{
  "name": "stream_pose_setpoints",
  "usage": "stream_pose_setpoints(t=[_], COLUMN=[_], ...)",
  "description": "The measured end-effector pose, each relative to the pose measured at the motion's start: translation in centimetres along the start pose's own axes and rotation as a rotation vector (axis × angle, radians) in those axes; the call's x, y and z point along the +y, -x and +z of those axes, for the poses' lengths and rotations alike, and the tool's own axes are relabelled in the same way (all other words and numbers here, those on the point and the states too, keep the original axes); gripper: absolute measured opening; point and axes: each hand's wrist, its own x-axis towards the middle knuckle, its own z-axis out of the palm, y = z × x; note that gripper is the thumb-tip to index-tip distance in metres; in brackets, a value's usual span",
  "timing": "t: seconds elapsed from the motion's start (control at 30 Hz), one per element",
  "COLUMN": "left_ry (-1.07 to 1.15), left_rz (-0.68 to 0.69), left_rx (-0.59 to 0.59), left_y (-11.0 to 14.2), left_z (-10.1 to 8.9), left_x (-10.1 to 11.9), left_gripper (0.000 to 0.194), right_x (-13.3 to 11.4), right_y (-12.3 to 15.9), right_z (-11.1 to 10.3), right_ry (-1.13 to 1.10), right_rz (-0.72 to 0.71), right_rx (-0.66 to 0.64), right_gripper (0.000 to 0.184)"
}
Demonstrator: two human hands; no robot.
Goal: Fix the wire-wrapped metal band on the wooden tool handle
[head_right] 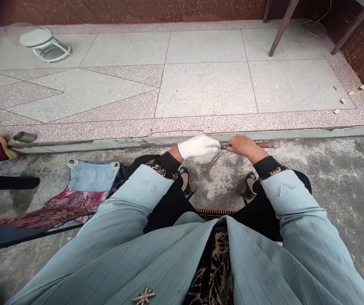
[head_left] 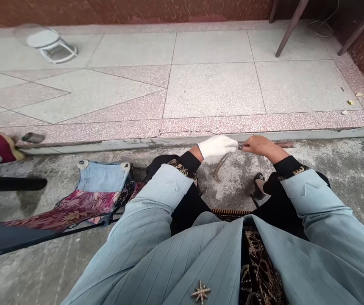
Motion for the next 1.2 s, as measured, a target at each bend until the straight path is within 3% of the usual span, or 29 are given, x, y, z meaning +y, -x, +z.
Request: stream_pose_setpoints(t=[0.17,0.3,0.47,0.6,0.73,0.83,0.9,1.03,1.13,1.2], left_ry=[0.119,0.243,0.393,0.400,0.500,0.455,0.362,0.217,0.185,0.176], left_rz=[-0.072,-0.081,-0.124,-0.059,0.024,0.054,0.041,-0.033,-0.040,-0.022], left_rx=[0.126,0.202,0.197,0.100,0.036,0.009,-0.011,0.001,0.012,0.010], left_y=[0.3,0.1,0.0,0.2,0.3,0.4,0.6,0.9,1.1,1.2], left_z=[-1.3,-1.3,-0.6,0.3,1.0,1.1,1.0,1.0,0.9,0.8], left_x=[-0.5,-1.7,-2.7,-1.5,-0.1,0.2,0.2,0.2,-0.1,-0.3], left_gripper=[0.032,0.031,0.032,0.034,0.033,0.033,0.032,0.019,0.017,0.019], right_x=[-1.3,-1.6,-1.0,-0.4,0.3,0.6,0.5,-0.5,-1.8,-2.3], right_y=[0.7,1.6,3.0,3.3,2.3,1.2,0.7,0.2,0.5,0.9], right_z=[-0.1,-0.9,-2.9,-3.8,-3.4,-2.5,-2.0,-0.9,-0.5,-0.6], right_ry=[-0.236,-0.518,-0.734,-0.795,-0.672,-0.449,-0.277,-0.079,-0.177,-0.307], right_rz=[-0.256,-0.369,-0.262,-0.153,-0.015,0.058,0.082,0.031,-0.114,-0.248], right_rx=[-0.095,-0.019,0.292,0.446,0.520,0.540,0.432,-0.037,-0.320,-0.394], right_gripper=[0.024,0.031,0.043,0.041,0.038,0.034,0.033,0.026,0.020,0.020])
